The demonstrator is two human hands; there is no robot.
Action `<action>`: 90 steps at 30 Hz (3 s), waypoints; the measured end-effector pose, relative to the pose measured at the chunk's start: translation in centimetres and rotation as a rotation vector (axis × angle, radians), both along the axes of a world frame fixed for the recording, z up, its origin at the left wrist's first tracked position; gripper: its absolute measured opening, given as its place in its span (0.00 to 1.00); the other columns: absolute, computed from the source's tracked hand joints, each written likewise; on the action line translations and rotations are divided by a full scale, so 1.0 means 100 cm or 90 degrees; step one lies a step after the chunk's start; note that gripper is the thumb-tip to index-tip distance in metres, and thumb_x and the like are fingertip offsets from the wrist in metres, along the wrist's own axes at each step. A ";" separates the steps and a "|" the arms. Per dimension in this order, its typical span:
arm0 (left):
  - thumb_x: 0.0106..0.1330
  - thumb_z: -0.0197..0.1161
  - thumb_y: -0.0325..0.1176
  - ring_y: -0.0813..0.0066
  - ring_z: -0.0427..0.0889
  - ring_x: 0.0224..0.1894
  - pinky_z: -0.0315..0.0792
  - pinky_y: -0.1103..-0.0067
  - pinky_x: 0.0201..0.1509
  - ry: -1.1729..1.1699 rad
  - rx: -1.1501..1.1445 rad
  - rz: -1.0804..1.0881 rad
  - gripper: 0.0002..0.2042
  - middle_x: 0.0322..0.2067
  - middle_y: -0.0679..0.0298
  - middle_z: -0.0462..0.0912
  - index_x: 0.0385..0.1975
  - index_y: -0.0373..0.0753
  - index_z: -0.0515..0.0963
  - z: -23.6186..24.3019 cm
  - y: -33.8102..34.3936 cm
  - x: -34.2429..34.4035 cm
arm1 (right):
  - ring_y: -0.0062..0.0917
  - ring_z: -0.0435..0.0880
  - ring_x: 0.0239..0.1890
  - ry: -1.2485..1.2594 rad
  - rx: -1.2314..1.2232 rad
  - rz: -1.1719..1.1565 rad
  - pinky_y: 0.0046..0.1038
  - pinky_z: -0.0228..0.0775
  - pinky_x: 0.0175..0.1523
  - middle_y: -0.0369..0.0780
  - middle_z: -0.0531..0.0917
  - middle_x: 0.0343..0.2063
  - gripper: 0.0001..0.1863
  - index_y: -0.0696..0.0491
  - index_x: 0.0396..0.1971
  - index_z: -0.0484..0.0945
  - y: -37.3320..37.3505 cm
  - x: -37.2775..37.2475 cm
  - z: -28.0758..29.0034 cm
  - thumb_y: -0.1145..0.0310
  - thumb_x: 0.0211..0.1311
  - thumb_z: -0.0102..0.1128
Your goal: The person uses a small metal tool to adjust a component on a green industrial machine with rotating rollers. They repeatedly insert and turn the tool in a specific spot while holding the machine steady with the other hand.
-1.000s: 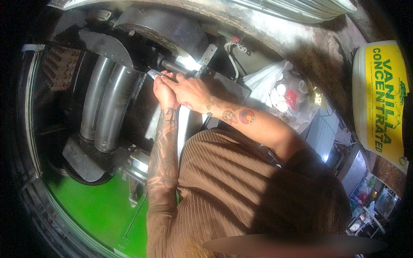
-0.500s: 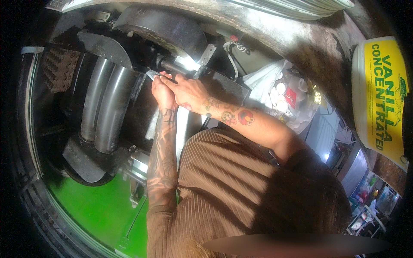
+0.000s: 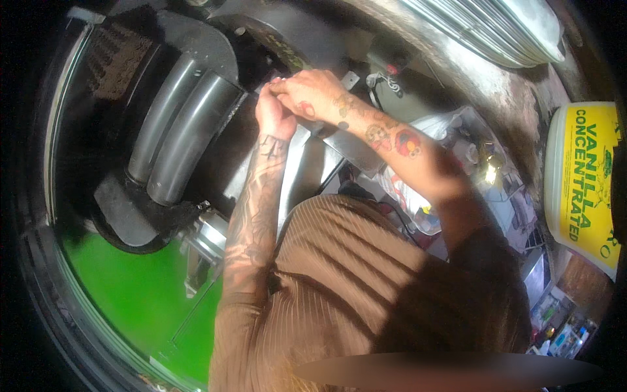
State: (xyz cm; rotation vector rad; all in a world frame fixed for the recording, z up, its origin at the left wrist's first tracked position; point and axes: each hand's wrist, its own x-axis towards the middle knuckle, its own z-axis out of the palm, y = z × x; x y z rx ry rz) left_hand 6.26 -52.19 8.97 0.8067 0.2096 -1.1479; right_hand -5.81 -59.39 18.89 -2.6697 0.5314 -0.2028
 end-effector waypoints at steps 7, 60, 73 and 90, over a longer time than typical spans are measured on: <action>0.80 0.42 0.42 0.52 0.82 0.58 0.75 0.56 0.65 -0.046 0.020 0.059 0.19 0.53 0.52 0.83 0.54 0.36 0.76 0.004 -0.002 -0.003 | 0.38 0.93 0.42 0.108 -0.058 0.001 0.40 0.85 0.46 0.44 0.92 0.37 0.10 0.50 0.34 0.91 0.008 0.024 0.021 0.66 0.58 0.62; 0.80 0.44 0.43 0.55 0.82 0.59 0.76 0.58 0.65 -0.023 0.032 0.064 0.18 0.55 0.54 0.83 0.56 0.39 0.76 0.020 -0.001 -0.003 | 0.36 0.93 0.40 0.141 -0.050 0.026 0.39 0.85 0.44 0.42 0.92 0.37 0.08 0.47 0.32 0.91 -0.001 0.030 0.029 0.64 0.57 0.66; 0.83 0.53 0.44 0.66 0.78 0.63 0.72 0.64 0.70 0.046 -0.175 0.025 0.16 0.59 0.63 0.81 0.59 0.41 0.76 0.040 -0.009 -0.014 | 0.31 0.77 0.51 -0.317 -0.315 -0.090 0.38 0.70 0.50 0.33 0.81 0.45 0.22 0.45 0.59 0.82 -0.010 0.022 0.024 0.60 0.65 0.62; 0.81 0.57 0.41 0.80 0.76 0.44 0.71 0.76 0.47 -0.059 0.060 0.109 0.08 0.45 0.76 0.82 0.45 0.48 0.80 0.046 -0.067 0.000 | 0.56 0.83 0.53 -0.187 -0.057 -0.243 0.51 0.77 0.58 0.58 0.81 0.54 0.29 0.37 0.72 0.69 -0.069 0.052 0.034 0.53 0.73 0.56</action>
